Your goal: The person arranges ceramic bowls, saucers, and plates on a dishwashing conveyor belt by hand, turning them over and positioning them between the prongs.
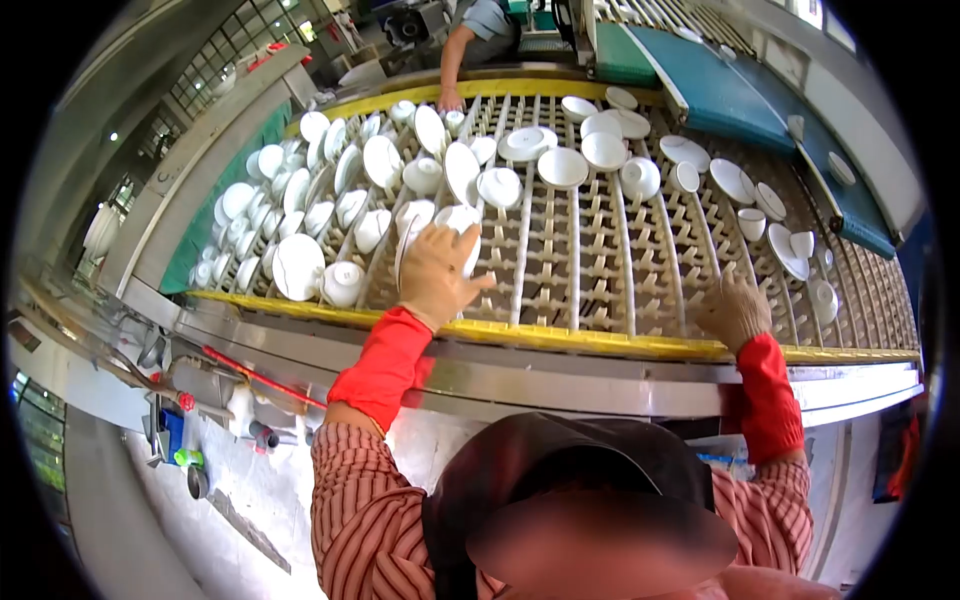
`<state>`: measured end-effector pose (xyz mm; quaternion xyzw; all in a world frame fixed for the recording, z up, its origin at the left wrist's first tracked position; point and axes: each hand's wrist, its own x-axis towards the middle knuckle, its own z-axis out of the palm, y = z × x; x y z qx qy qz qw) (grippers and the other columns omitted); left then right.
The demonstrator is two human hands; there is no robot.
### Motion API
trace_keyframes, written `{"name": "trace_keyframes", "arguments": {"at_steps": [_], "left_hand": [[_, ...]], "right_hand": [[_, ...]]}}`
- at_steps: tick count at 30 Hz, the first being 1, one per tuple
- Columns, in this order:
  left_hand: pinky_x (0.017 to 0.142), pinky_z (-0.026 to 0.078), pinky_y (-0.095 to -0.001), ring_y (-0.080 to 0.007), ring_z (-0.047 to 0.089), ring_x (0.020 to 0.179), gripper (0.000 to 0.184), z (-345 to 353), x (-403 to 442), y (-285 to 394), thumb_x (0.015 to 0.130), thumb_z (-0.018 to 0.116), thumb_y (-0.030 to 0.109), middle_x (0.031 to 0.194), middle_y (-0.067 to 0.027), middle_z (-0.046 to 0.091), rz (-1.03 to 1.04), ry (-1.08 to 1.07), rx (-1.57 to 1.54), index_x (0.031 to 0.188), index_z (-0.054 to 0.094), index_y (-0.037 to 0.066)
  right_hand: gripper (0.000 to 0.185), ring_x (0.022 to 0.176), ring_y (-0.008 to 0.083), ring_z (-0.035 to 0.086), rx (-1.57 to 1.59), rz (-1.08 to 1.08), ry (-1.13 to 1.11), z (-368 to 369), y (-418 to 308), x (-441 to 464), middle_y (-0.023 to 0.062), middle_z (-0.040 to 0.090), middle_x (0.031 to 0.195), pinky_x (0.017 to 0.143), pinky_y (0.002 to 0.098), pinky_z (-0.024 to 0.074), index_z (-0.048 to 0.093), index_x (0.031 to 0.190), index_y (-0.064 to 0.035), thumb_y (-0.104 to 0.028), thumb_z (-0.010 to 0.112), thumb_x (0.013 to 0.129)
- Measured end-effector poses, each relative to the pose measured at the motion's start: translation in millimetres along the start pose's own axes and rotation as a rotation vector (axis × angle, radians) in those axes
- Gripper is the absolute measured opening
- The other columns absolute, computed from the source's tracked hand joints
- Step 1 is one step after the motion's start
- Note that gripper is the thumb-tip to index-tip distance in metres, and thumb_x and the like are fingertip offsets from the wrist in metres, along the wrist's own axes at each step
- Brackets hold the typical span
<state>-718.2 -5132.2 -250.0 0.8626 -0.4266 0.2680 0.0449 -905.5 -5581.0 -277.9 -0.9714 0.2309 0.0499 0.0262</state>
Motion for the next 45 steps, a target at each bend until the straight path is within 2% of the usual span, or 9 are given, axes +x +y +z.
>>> {"name": "trace_keyframes", "arguments": {"at_steps": [2, 6, 11, 16, 20, 24, 32, 40, 45], "left_hand": [[0.093, 0.056, -0.0511, -0.0430, 0.069, 0.107, 0.071, 8.7, 1.2, 7.9, 0.086, 0.088, 0.038, 0.120, -0.0176, 0.073, -0.239, -0.231, 0.046, 0.147, 0.064, 0.010], [0.092, 0.058, -0.0539, -0.0433, 0.074, 0.099, 0.065, 63.5, -11.8, -22.0, 0.095, 0.074, 0.026, 0.118, -0.0182, 0.078, -0.574, -0.183, -0.008, 0.157, 0.057, 0.020], [0.081, 0.058, -0.0480, -0.0417, 0.074, 0.086, 0.066, 35.3, -16.3, -48.1, 0.089, 0.066, -0.001, 0.102, -0.0180, 0.079, -0.425, 0.118, 0.165, 0.153, 0.061, 0.016], [0.101, 0.056, -0.0543, -0.0394, 0.069, 0.122, 0.059, 51.3, -23.3, -27.0, 0.094, 0.077, 0.023, 0.134, -0.0195, 0.066, -0.409, -0.515, 0.127, 0.148, 0.056, 0.010], [0.097, 0.059, -0.0538, -0.0408, 0.073, 0.117, 0.059, 22.3, -8.2, -7.8, 0.097, 0.075, 0.036, 0.122, -0.0194, 0.073, -0.553, -0.612, 0.069, 0.147, 0.057, 0.010], [0.089, 0.059, -0.0505, -0.0405, 0.073, 0.105, 0.056, 55.9, -5.3, -3.4, 0.090, 0.084, 0.034, 0.120, -0.0166, 0.074, -0.228, 0.015, 0.009, 0.134, 0.066, 0.004], [0.102, 0.054, -0.0461, -0.0354, 0.067, 0.117, 0.054, 128.1, 165.8, 47.2, 0.090, 0.084, 0.035, 0.124, -0.0142, 0.071, 0.021, 0.028, -0.059, 0.132, 0.069, 0.006], [0.096, 0.058, -0.0515, -0.0369, 0.075, 0.109, 0.036, 233.7, 215.3, 32.6, 0.105, 0.060, 0.035, 0.113, -0.0153, 0.082, -0.313, -0.382, -0.059, 0.111, 0.082, 0.007], [0.095, 0.056, -0.0419, -0.0317, 0.075, 0.102, 0.044, 170.4, 179.2, -3.2, 0.108, 0.059, 0.044, 0.108, -0.0193, 0.080, -0.379, -0.071, -0.829, 0.115, 0.081, 0.007]], "right_hand": [[0.084, 0.128, 0.0405, 0.069, 0.212, -0.226, 0.288, 61.6, 63.3, 15.6, 0.0228, 0.070, 0.142, 0.107, 0.0478, 0.0565, 0.054, 0.155, 0.0043, -0.026, 0.086, 0.083], [0.101, 0.136, 0.0425, 0.066, 0.197, -0.069, 0.101, 43.8, 54.3, 25.5, 0.0204, 0.065, 0.154, 0.117, 0.0464, 0.0527, 0.048, 0.164, 0.0000, -0.034, 0.090, 0.079], [0.107, 0.135, 0.0408, 0.067, 0.314, 0.053, 0.064, 37.7, 54.9, 48.0, 0.0277, 0.065, 0.149, 0.111, 0.0470, 0.0573, 0.047, 0.162, 0.0061, -0.039, 0.091, 0.077], [0.110, 0.138, 0.0396, 0.066, 0.137, -0.037, 0.058, 44.2, 48.3, 59.7, 0.0286, 0.061, 0.153, 0.115, 0.0460, 0.0564, 0.043, 0.164, 0.0070, -0.040, 0.090, 0.077], [0.108, 0.139, 0.0406, 0.064, 0.237, -0.068, 0.115, 58.4, 55.0, 65.1, 0.0269, 0.062, 0.153, 0.115, 0.0457, 0.0557, 0.041, 0.167, 0.0035, -0.041, 0.088, 0.080], [0.081, 0.131, 0.0423, 0.067, 0.265, -0.060, 0.166, 63.7, 75.8, 83.5, 0.0290, 0.066, 0.144, 0.109, 0.0483, 0.0565, 0.042, 0.168, -0.0017, -0.011, 0.070, 0.092], [0.086, 0.141, 0.0451, 0.060, 0.340, -0.405, 0.520, 73.5, 83.3, 89.1, 0.0256, 0.060, 0.157, 0.119, 0.0467, 0.0517, 0.049, 0.166, -0.0092, 0.016, 0.057, 0.084], [0.073, 0.122, 0.0415, 0.072, 0.399, 0.033, 0.240, 73.4, 99.3, 81.6, 0.0219, 0.074, 0.136, 0.101, 0.0490, 0.0581, 0.051, 0.164, -0.0096, -0.033, 0.076, 0.099], [0.068, 0.118, 0.0429, 0.074, 0.406, -0.221, 0.516, 44.8, 87.9, 85.3, 0.0224, 0.076, 0.133, 0.098, 0.0477, 0.0611, 0.056, 0.161, -0.0095, -0.018, 0.081, 0.098]]}}
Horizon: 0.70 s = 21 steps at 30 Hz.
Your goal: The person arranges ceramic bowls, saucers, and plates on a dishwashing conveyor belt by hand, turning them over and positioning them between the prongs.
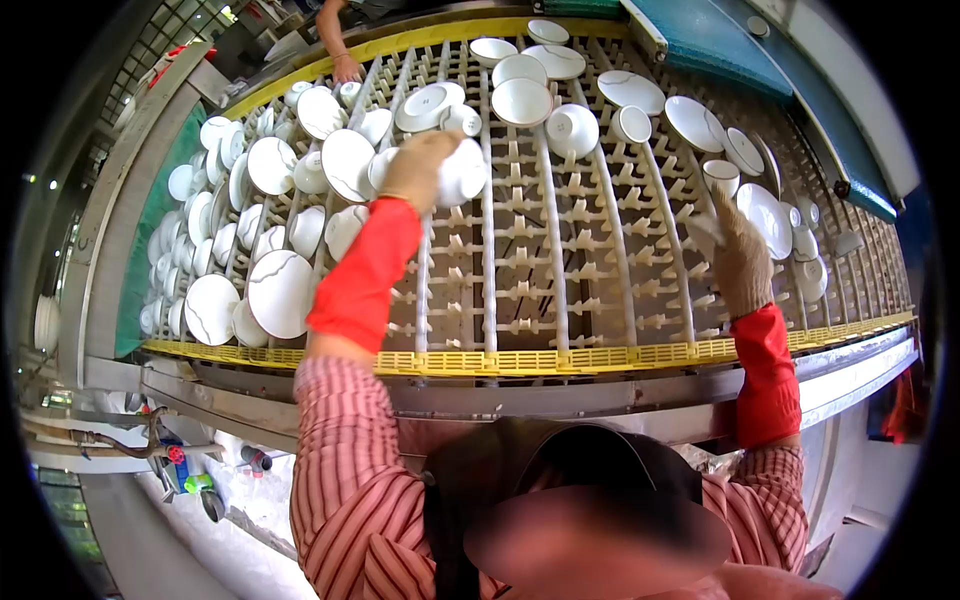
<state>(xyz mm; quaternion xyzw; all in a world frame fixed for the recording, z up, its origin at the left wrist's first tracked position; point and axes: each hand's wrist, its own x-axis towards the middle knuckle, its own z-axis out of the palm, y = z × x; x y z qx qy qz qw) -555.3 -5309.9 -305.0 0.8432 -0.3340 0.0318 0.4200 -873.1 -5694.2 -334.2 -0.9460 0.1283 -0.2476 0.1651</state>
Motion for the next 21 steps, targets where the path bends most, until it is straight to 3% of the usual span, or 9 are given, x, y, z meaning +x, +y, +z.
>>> {"name": "trace_keyframes", "arguments": {"at_steps": [1, 2, 4, 7, 9, 10, 13, 17, 21], "left_hand": [[0.094, 0.055, -0.0420, -0.0292, 0.075, 0.103, 0.046, -25.4, -9.8, 3.0, 0.109, 0.058, 0.043, 0.109, -0.0194, 0.079, 0.120, -0.041, 0.127, 0.116, 0.080, 0.004], [0.094, 0.055, -0.0424, -0.0299, 0.074, 0.104, 0.046, -44.9, -24.7, 36.7, 0.109, 0.058, 0.042, 0.109, -0.0199, 0.079, -0.213, -0.058, -0.031, 0.116, 0.078, 0.002], [0.094, 0.054, -0.0426, -0.0320, 0.074, 0.103, 0.045, -73.1, -49.6, 42.4, 0.108, 0.058, 0.041, 0.109, -0.0211, 0.078, -0.496, -0.093, -0.120, 0.114, 0.077, 0.000], [0.083, 0.057, -0.0469, -0.0403, 0.073, 0.089, 0.039, -96.6, -84.0, -34.2, 0.102, 0.069, 0.041, 0.096, -0.0226, 0.077, -0.103, -0.055, 0.519, 0.113, 0.076, 0.005], [0.076, 0.057, -0.0501, -0.0433, 0.073, 0.082, 0.036, -97.6, -98.0, -65.1, 0.099, 0.075, 0.038, 0.088, -0.0220, 0.075, 0.106, 0.104, 0.948, 0.115, 0.076, 0.006], [0.068, 0.056, -0.0536, -0.0463, 0.071, 0.077, 0.037, -90.3, -97.4, -25.8, 0.095, 0.081, 0.034, 0.080, -0.0209, 0.073, -0.018, 0.213, 0.802, 0.114, 0.074, 0.004], [0.077, 0.058, -0.0504, -0.0415, 0.076, 0.087, 0.030, -88.5, -102.5, -10.2, 0.098, 0.079, 0.028, 0.092, -0.0194, 0.079, -0.004, 0.221, 0.832, 0.117, 0.074, 0.005], [0.069, 0.056, -0.0515, -0.0445, 0.072, 0.082, 0.049, -75.5, -96.9, -6.0, 0.090, 0.088, 0.025, 0.085, -0.0234, 0.073, 0.225, 0.279, 0.760, 0.129, 0.070, 0.002], [0.066, 0.056, -0.0464, -0.0364, 0.070, 0.076, 0.053, -31.7, -86.2, 20.6, 0.089, 0.090, 0.025, 0.084, -0.0171, 0.069, 0.330, 0.211, 0.621, 0.131, 0.069, -0.002]], "right_hand": [[0.065, 0.116, 0.0423, 0.076, -0.011, -0.088, 0.096, 2.2, 4.9, 8.2, 0.0223, 0.076, 0.133, 0.097, 0.0476, 0.0623, 0.059, 0.159, -0.0097, -0.011, 0.079, 0.098], [0.063, 0.116, 0.0416, 0.076, 0.034, -0.151, 0.172, -0.6, -4.9, 19.4, 0.0221, 0.076, 0.133, 0.095, 0.0473, 0.0627, 0.059, 0.159, -0.0099, -0.010, 0.078, 0.098], [0.064, 0.117, 0.0400, 0.077, 0.070, -0.273, 0.282, -9.6, -44.1, 49.4, 0.0217, 0.076, 0.134, 0.093, 0.0461, 0.0638, 0.058, 0.161, -0.0100, -0.009, 0.076, 0.099], [0.066, 0.119, 0.0351, 0.077, 0.105, -0.373, 0.336, -9.9, -110.2, 99.5, 0.0186, 0.073, 0.141, 0.096, 0.0427, 0.0650, 0.053, 0.164, -0.0101, -0.009, 0.073, 0.101], [0.067, 0.129, 0.0337, 0.071, -0.163, -0.491, 0.277, 21.5, -133.7, 140.6, 0.0151, 0.067, 0.150, 0.107, 0.0422, 0.0619, 0.052, 0.163, -0.0111, -0.008, 0.074, 0.100], [0.063, 0.133, 0.0330, 0.067, -0.325, -0.642, 0.314, 44.2, -143.5, 153.5, 0.0134, 0.065, 0.151, 0.111, 0.0429, 0.0592, 0.056, 0.159, -0.0111, -0.008, 0.075, 0.099], [0.048, 0.131, 0.0281, 0.064, -0.380, -0.825, 0.100, 92.8, -124.6, 145.4, 0.0086, 0.065, 0.141, 0.117, 0.0426, 0.0532, 0.070, 0.142, -0.0079, -0.007, 0.078, 0.095], [0.042, 0.131, 0.0255, 0.064, -0.336, -0.444, -0.110, 89.2, -60.8, 126.3, 0.0066, 0.068, 0.139, 0.117, 0.0408, 0.0510, 0.070, 0.140, -0.0071, -0.008, 0.071, 0.098], [0.069, 0.137, 0.0331, 0.064, -0.463, -0.048, -0.075, 39.8, 15.6, 107.0, 0.0145, 0.069, 0.146, 0.118, 0.0460, 0.0490, 0.064, 0.149, -0.0030, -0.039, 0.079, 0.093]]}}
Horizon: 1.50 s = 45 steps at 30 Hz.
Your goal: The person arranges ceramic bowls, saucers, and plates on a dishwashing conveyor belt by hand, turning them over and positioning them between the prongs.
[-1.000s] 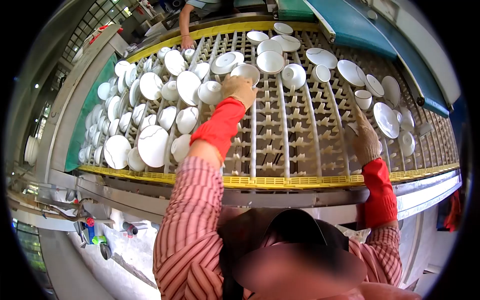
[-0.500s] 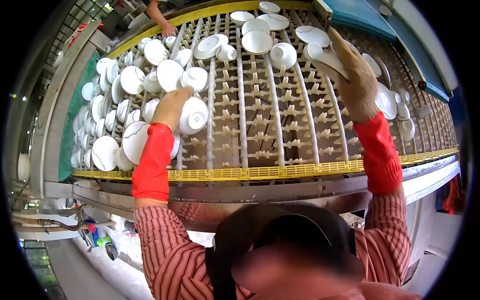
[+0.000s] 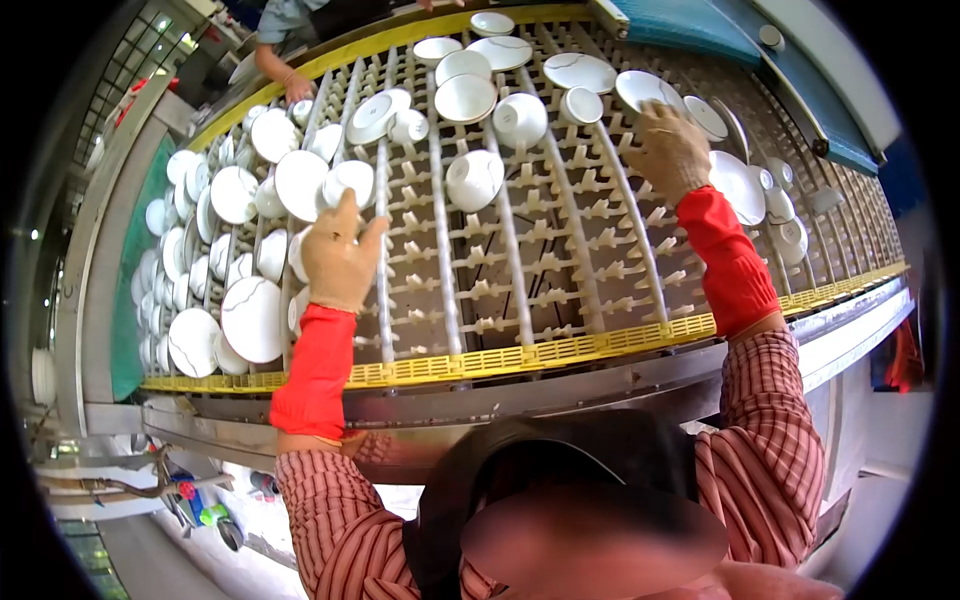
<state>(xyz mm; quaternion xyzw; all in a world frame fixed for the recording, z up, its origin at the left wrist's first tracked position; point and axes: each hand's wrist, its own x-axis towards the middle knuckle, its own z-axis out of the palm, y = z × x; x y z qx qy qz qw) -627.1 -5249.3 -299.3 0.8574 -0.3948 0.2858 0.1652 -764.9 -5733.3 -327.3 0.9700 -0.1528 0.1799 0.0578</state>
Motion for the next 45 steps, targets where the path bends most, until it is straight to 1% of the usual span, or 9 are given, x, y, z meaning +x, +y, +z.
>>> {"name": "trace_keyframes", "arguments": {"at_steps": [6, 20, 26, 29, 32, 36, 38, 40, 45], "left_hand": [[0.085, 0.059, -0.0485, -0.0344, 0.071, 0.098, 0.062, 35.8, 39.2, 92.1, 0.089, 0.087, 0.039, 0.104, -0.0146, 0.074, 0.110, -0.299, -0.060, 0.136, 0.068, 0.004], [0.110, 0.054, -0.0461, -0.0346, 0.070, 0.128, 0.059, 204.9, 186.6, 83.7, 0.101, 0.065, 0.055, 0.139, -0.0150, 0.074, -0.169, -0.619, 0.324, 0.142, 0.073, 0.012], [0.098, 0.059, -0.0512, -0.0403, 0.076, 0.109, 0.038, 239.7, 181.2, 43.8, 0.105, 0.062, 0.043, 0.110, -0.0161, 0.083, -0.232, -0.383, 0.199, 0.105, 0.086, 0.013], [0.101, 0.057, -0.0518, -0.0425, 0.074, 0.111, 0.036, 205.3, 176.4, 55.0, 0.104, 0.066, 0.043, 0.113, -0.0193, 0.081, -0.348, -0.275, -0.203, 0.108, 0.083, 0.011], [0.099, 0.060, -0.0452, -0.0401, 0.072, 0.113, 0.032, 157.5, 145.5, 32.2, 0.095, 0.071, 0.009, 0.113, -0.0146, 0.076, 0.184, -0.197, -0.089, 0.126, 0.075, 0.013], [0.099, 0.058, -0.0396, -0.0312, 0.074, 0.108, 0.030, 54.0, 105.5, 15.6, 0.095, 0.074, 0.015, 0.119, -0.0142, 0.078, 0.260, 0.045, -0.096, 0.123, 0.074, 0.006], [0.093, 0.057, -0.0368, -0.0263, 0.074, 0.098, 0.037, -13.8, 89.0, 43.7, 0.098, 0.074, 0.031, 0.110, -0.0131, 0.078, -0.312, -0.282, -0.509, 0.119, 0.076, 0.001], [0.091, 0.055, -0.0344, -0.0237, 0.072, 0.089, 0.045, -21.4, 67.7, 51.7, 0.103, 0.068, 0.042, 0.093, -0.0119, 0.074, -0.964, -0.166, -0.845, 0.113, 0.078, -0.001], [0.085, 0.055, -0.0538, -0.0452, 0.071, 0.097, 0.038, 23.2, 9.9, 12.1, 0.107, 0.065, 0.042, 0.102, -0.0240, 0.076, -0.155, -0.184, 0.422, 0.108, 0.078, 0.006]], "right_hand": [[0.104, 0.113, 0.0459, 0.075, 0.258, 0.387, -0.145, 41.8, 108.7, -46.9, 0.0311, 0.076, 0.121, 0.095, 0.0529, 0.0594, 0.037, 0.171, -0.0082, -0.027, 0.091, 0.084], [0.048, 0.143, 0.0467, 0.053, 0.003, 0.068, -0.011, 6.8, 87.0, -48.6, 0.0268, 0.063, 0.150, 0.112, 0.0548, 0.0497, 0.087, 0.111, -0.0040, -0.044, 0.086, 0.084], [0.036, 0.132, 0.0437, 0.061, 0.261, -0.107, 0.236, 40.3, 88.2, -60.4, 0.0252, 0.055, 0.161, 0.106, 0.0484, 0.0537, 0.085, 0.105, 0.0008, -0.029, 0.084, 0.086], [0.032, 0.114, 0.0410, 0.071, 0.354, -0.086, 0.258, 42.5, 89.7, -67.7, 0.0254, 0.060, 0.155, 0.092, 0.0471, 0.0585, 0.083, 0.100, 0.0025, -0.027, 0.082, 0.088], [0.035, 0.107, 0.0390, 0.075, 0.468, 0.083, -0.026, 11.4, 87.7, -73.8, 0.0236, 0.068, 0.147, 0.088, 0.0460, 0.0590, 0.083, 0.094, 0.0018, -0.033, 0.082, 0.088], [0.048, 0.102, 0.0340, 0.079, 0.586, 0.217, -0.269, 10.7, 91.8, -80.3, 0.0183, 0.071, 0.149, 0.089, 0.0413, 0.0602, 0.084, 0.084, 0.0006, -0.047, 0.084, 0.087], [0.050, 0.098, 0.0276, 0.079, 0.730, 0.261, -0.322, -14.9, 71.4, -74.1, 0.0176, 0.076, 0.143, 0.087, 0.0393, 0.0602, 0.084, 0.083, -0.0001, -0.049, 0.083, 0.089], [0.058, 0.102, 0.0234, 0.077, 0.955, 0.308, -0.521, -38.9, 46.6, -62.1, 0.0184, 0.078, 0.124, 0.085, 0.0352, 0.0616, 0.081, 0.108, 0.0022, -0.055, 0.079, 0.097], [0.079, 0.113, 0.0358, 0.078, 2.010, 0.270, -0.633, -25.8, -36.1, -18.7, 0.0257, 0.071, 0.129, 0.102, 0.0473, 0.0671, 0.053, 0.150, 0.0076, -0.058, 0.066, 0.108]]}}
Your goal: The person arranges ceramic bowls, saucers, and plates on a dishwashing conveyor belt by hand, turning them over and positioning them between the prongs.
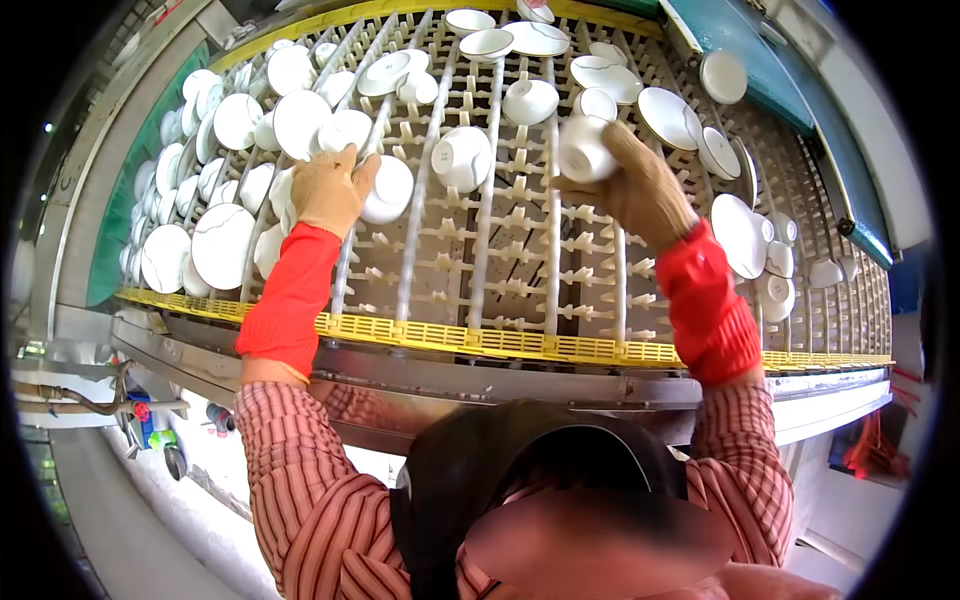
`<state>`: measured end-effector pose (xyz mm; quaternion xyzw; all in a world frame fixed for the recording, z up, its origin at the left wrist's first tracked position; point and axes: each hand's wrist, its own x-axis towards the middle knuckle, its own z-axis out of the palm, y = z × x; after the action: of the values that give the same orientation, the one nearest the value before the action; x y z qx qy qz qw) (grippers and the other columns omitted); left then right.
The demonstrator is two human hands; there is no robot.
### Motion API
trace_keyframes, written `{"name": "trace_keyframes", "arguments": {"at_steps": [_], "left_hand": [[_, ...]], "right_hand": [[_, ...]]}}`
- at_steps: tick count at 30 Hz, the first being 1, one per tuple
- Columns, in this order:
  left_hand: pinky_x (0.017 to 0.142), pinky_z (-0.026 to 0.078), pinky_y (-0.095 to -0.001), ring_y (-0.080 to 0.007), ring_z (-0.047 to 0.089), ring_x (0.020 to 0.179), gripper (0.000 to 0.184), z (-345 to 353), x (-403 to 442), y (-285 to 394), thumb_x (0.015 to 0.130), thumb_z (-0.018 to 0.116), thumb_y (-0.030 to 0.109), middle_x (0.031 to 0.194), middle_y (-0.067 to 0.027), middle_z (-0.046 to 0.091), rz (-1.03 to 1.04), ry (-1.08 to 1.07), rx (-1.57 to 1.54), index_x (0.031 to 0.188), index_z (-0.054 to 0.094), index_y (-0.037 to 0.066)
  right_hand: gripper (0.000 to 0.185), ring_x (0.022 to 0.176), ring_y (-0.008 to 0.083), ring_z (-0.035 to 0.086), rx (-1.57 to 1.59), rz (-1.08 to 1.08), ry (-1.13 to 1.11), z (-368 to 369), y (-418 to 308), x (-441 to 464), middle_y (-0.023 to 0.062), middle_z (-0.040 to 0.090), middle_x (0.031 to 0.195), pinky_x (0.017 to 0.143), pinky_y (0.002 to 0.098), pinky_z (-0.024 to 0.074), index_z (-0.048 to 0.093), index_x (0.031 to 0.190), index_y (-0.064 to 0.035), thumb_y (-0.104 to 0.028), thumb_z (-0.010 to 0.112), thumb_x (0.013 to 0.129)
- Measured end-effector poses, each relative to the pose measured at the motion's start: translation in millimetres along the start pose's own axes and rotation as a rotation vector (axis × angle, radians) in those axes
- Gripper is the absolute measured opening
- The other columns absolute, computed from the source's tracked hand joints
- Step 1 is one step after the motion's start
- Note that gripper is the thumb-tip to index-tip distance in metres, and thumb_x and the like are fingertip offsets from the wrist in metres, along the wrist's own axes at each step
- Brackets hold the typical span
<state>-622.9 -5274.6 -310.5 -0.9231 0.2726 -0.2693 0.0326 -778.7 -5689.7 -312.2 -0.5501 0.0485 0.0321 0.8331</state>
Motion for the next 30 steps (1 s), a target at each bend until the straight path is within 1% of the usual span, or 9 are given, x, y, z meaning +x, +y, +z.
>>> {"name": "trace_keyframes", "arguments": {"at_steps": [3, 6, 11, 13, 15, 20, 24, 27, 30], "left_hand": [[0.081, 0.054, -0.0537, -0.0443, 0.070, 0.084, 0.037, 12.7, -6.9, -5.1, 0.104, 0.069, 0.040, 0.088, -0.0161, 0.075, -0.016, 0.023, -0.141, 0.087, 0.070, 0.007], [0.083, 0.055, -0.0530, -0.0414, 0.071, 0.092, 0.027, -7.3, -10.3, 4.6, 0.099, 0.075, 0.032, 0.096, -0.0144, 0.076, -0.009, -0.039, -0.084, 0.096, 0.073, 0.006], [0.087, 0.059, -0.0455, -0.0387, 0.072, 0.098, 0.033, -36.3, 10.7, 71.7, 0.092, 0.084, 0.027, 0.105, -0.0150, 0.078, 0.209, 0.164, -0.355, 0.111, 0.078, 0.001], [0.087, 0.061, -0.0403, -0.0337, 0.075, 0.096, 0.038, -39.5, 24.5, 110.2, 0.089, 0.088, 0.028, 0.103, -0.0144, 0.079, 0.279, 0.134, -0.462, 0.109, 0.078, -0.002], [0.089, 0.061, -0.0411, -0.0290, 0.075, 0.091, 0.041, -12.8, 46.8, 146.7, 0.092, 0.087, 0.034, 0.100, -0.0128, 0.079, 0.458, 0.328, -0.459, 0.109, 0.077, -0.002], [0.106, 0.053, -0.0433, -0.0235, 0.066, 0.112, 0.049, -5.1, 120.0, 270.1, 0.111, 0.058, 0.047, 0.112, -0.0078, 0.073, 0.390, -0.294, -0.156, 0.135, 0.073, 0.006], [0.122, 0.042, -0.0425, -0.0283, 0.068, 0.125, 0.042, 68.6, 160.3, 321.5, 0.110, 0.059, 0.041, 0.128, -0.0135, 0.077, 0.459, -0.307, -0.009, 0.138, 0.072, 0.013], [0.118, 0.046, -0.0384, -0.0284, 0.070, 0.127, 0.037, 195.0, 180.0, 333.8, 0.109, 0.061, 0.034, 0.126, -0.0174, 0.079, 0.117, -0.132, -0.552, 0.135, 0.072, 0.011], [0.104, 0.057, -0.0383, -0.0254, 0.072, 0.123, 0.033, 170.0, 176.8, 326.1, 0.110, 0.060, 0.030, 0.118, -0.0220, 0.080, -0.304, -0.061, -1.272, 0.131, 0.071, 0.007]], "right_hand": [[0.067, 0.108, 0.0334, 0.078, -0.050, 0.096, 0.107, 4.9, 6.3, 13.7, 0.0274, 0.075, 0.128, 0.093, 0.0449, 0.0655, 0.060, 0.146, 0.0053, -0.050, 0.064, 0.109], [0.066, 0.108, 0.0310, 0.078, -1.177, -0.218, 0.355, -24.1, -8.3, -6.2, 0.0178, 0.082, 0.108, 0.098, 0.0436, 0.0606, 0.070, 0.134, 0.0047, -0.052, 0.072, 0.101], [0.100, 0.137, 0.0460, 0.064, -1.985, -0.028, 0.365, -90.3, -21.7, -67.8, 0.0252, 0.063, 0.153, 0.114, 0.0552, 0.0522, 0.051, 0.160, 0.0013, -0.047, 0.091, 0.082], [0.102, 0.136, 0.0503, 0.063, -1.811, 0.295, 0.340, -118.1, -19.6, -88.8, 0.0266, 0.064, 0.151, 0.118, 0.0571, 0.0487, 0.047, 0.164, -0.0021, -0.047, 0.090, 0.083], [0.100, 0.136, 0.0509, 0.062, -1.868, 0.103, 0.371, -136.3, -9.5, -110.9, 0.0271, 0.064, 0.150, 0.118, 0.0542, 0.0500, 0.044, 0.166, -0.0045, -0.038, 0.090, 0.084], [0.100, 0.146, 0.0559, 0.054, -1.808, 0.086, 0.316, -156.7, -8.2, -116.9, 0.0302, 0.060, 0.155, 0.120, 0.0585, 0.0474, 0.037, 0.170, -0.0065, -0.036, 0.086, 0.087], [0.091, 0.144, 0.0560, 0.055, -1.892, -0.056, 0.296, -183.8, -1.2, -119.3, 0.0280, 0.060, 0.156, 0.120, 0.0576, 0.0475, 0.041, 0.167, -0.0030, -0.033, 0.083, 0.091], [0.079, 0.140, 0.0542, 0.058, -1.903, -0.015, 0.347, -187.7, -1.4, -117.0, 0.0265, 0.062, 0.154, 0.118, 0.0551, 0.0502, 0.049, 0.162, -0.0011, -0.031, 0.078, 0.095], [0.054, 0.115, 0.0449, 0.074, -1.871, -0.069, 0.412, -194.2, 2.5, -117.7, 0.0249, 0.075, 0.129, 0.098, 0.0520, 0.0606, 0.066, 0.146, 0.0003, -0.032, 0.070, 0.102]]}}
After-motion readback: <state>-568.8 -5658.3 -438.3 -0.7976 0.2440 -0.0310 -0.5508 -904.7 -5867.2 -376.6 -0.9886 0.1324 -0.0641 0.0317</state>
